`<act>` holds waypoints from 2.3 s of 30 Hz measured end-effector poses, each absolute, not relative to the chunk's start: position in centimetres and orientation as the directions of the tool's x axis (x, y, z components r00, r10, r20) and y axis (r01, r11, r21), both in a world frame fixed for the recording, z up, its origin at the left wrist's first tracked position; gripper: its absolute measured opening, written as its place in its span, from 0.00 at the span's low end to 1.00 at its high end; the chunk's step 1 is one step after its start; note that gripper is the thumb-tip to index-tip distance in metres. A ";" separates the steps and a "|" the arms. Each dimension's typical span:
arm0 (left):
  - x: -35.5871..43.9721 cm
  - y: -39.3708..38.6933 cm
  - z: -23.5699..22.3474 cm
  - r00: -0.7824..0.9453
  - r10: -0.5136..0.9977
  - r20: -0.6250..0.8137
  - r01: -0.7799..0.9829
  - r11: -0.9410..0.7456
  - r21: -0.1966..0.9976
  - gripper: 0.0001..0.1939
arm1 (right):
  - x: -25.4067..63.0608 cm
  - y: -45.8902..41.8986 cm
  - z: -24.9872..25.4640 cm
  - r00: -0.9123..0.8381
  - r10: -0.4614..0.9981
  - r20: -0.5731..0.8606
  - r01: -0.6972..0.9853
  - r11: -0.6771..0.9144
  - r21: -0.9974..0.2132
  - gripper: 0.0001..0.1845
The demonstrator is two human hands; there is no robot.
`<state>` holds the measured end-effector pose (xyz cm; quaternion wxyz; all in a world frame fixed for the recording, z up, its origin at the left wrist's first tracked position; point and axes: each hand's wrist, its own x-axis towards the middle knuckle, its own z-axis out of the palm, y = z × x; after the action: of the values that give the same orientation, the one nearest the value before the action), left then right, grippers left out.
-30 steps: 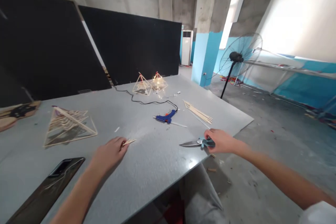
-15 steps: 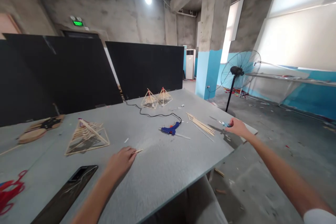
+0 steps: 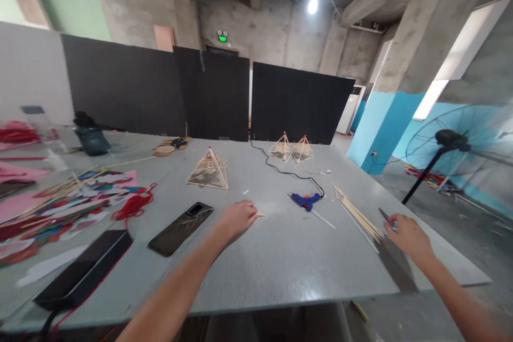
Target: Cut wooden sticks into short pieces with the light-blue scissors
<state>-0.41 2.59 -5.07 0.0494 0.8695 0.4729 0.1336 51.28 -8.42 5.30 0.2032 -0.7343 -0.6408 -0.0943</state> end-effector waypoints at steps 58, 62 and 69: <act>0.0 0.3 -5.5 0.391 0.856 0.337 0.757 -0.508 0.411 0.22 | 26.8 2.3 -6.4 -0.561 0.625 0.542 0.575 0.766 -0.288 0.08; -0.1 0.0 -4.1 0.410 0.869 0.277 0.789 -0.490 0.370 0.25 | 26.8 2.4 -6.7 -0.545 0.629 0.554 0.587 0.758 -0.283 0.07; 0.5 -0.4 -2.1 0.353 0.929 0.116 0.893 -0.371 0.254 0.35 | 26.7 2.4 -7.1 -0.533 0.632 0.562 0.586 0.755 -0.294 0.08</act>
<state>0.48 -0.41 -2.14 0.0732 0.8191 0.5561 0.1203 26.71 2.35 -7.06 0.3349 -0.3480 -0.8749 0.0348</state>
